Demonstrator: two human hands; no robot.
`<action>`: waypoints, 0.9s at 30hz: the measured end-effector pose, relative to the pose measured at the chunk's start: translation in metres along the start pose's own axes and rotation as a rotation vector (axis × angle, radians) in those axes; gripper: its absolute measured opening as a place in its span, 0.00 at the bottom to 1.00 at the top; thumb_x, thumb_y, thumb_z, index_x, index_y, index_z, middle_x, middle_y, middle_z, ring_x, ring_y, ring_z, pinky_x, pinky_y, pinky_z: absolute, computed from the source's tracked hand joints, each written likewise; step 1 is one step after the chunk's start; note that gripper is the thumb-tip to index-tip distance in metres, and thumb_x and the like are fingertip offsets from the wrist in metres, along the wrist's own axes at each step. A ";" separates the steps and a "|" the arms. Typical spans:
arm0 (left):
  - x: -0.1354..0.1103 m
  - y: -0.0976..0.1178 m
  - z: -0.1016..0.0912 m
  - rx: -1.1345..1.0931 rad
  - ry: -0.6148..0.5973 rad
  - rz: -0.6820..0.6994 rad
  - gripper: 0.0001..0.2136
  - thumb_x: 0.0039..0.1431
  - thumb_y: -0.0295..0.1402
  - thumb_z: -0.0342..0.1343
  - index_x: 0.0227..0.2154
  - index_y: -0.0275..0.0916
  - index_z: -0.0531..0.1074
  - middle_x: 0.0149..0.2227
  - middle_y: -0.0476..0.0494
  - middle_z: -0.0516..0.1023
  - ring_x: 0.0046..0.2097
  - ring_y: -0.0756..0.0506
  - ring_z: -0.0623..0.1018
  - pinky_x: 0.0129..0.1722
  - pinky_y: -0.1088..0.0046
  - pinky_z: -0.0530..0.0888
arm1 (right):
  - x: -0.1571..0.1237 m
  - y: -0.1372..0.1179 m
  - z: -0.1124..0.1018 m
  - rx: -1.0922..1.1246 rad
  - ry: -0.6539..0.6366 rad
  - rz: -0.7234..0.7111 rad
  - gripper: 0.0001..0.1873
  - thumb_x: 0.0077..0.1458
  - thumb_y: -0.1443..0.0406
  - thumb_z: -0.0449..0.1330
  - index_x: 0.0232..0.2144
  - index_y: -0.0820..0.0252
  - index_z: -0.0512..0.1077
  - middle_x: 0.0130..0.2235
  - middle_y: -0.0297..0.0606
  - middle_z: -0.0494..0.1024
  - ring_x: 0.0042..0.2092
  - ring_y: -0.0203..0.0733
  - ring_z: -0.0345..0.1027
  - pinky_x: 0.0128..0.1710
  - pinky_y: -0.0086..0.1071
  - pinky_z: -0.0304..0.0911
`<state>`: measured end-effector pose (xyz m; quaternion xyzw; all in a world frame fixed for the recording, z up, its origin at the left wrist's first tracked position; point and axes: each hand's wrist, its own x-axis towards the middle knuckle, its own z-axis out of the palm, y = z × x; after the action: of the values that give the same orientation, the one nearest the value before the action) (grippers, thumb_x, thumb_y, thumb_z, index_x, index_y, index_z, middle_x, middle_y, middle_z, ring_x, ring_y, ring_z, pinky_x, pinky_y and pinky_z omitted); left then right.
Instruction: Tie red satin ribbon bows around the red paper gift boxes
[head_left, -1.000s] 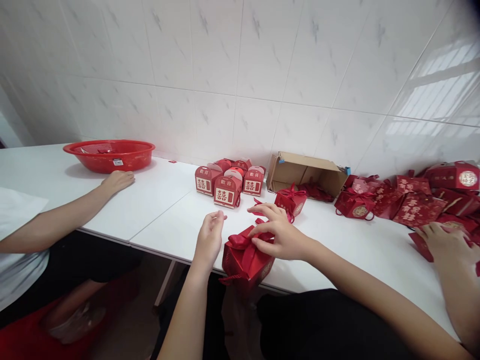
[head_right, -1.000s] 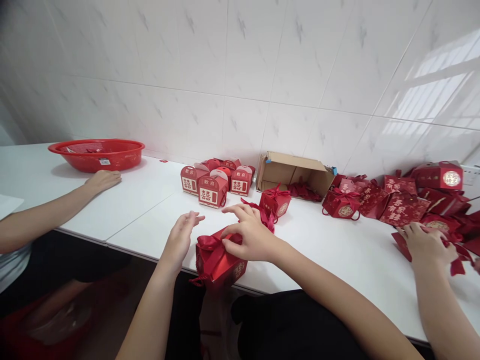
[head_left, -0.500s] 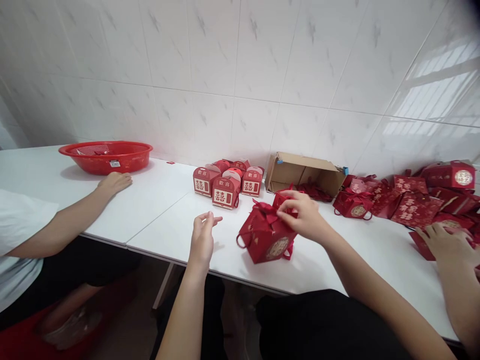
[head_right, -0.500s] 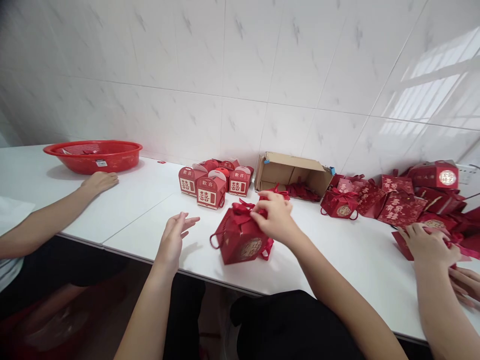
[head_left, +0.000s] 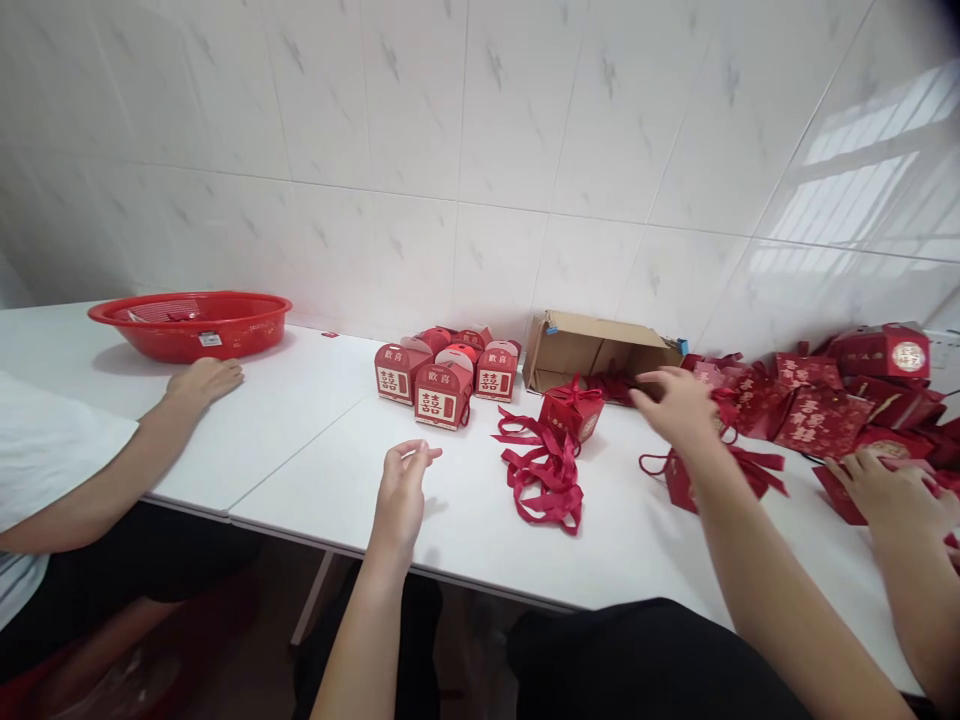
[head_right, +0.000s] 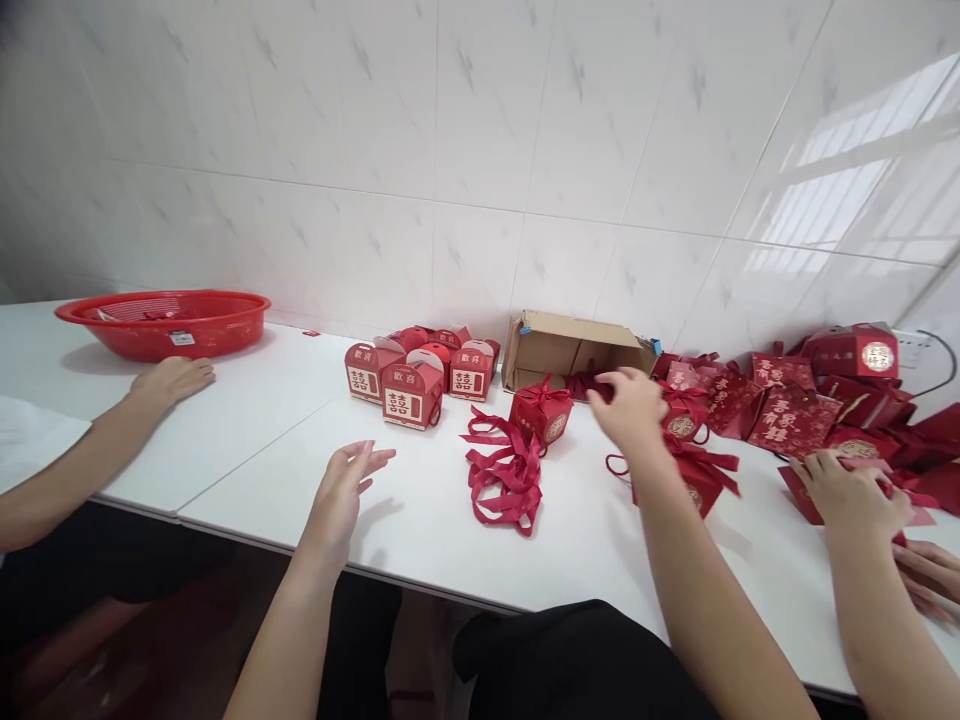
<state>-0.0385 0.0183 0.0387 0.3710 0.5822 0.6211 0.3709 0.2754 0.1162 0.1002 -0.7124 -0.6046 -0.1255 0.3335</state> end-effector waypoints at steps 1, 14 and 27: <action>0.000 0.000 0.000 0.008 -0.012 -0.001 0.16 0.54 0.49 0.49 0.38 0.42 0.64 0.44 0.41 0.75 0.53 0.41 0.69 0.51 0.58 0.62 | -0.005 -0.014 0.013 0.015 -0.033 -0.102 0.17 0.51 0.59 0.54 0.41 0.58 0.73 0.52 0.47 0.68 0.53 0.55 0.59 0.47 0.50 0.56; -0.002 -0.002 0.002 0.026 -0.045 0.023 0.16 0.54 0.49 0.49 0.37 0.42 0.65 0.42 0.42 0.76 0.50 0.42 0.71 0.51 0.59 0.63 | -0.008 -0.021 0.093 -0.571 -0.175 -0.186 0.29 0.61 0.63 0.40 0.58 0.83 0.54 0.62 0.60 0.52 0.65 0.58 0.34 0.60 0.51 0.18; -0.005 -0.001 0.004 0.040 -0.063 0.021 0.15 0.54 0.47 0.50 0.37 0.41 0.65 0.43 0.41 0.75 0.50 0.42 0.71 0.49 0.62 0.65 | -0.038 -0.096 0.090 -0.269 -0.693 -0.426 0.06 0.48 0.70 0.59 0.31 0.63 0.74 0.32 0.45 0.76 0.36 0.46 0.71 0.41 0.37 0.58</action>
<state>-0.0328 0.0153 0.0375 0.4038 0.5786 0.6014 0.3748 0.1555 0.1478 0.0420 -0.6088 -0.7928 -0.0226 -0.0189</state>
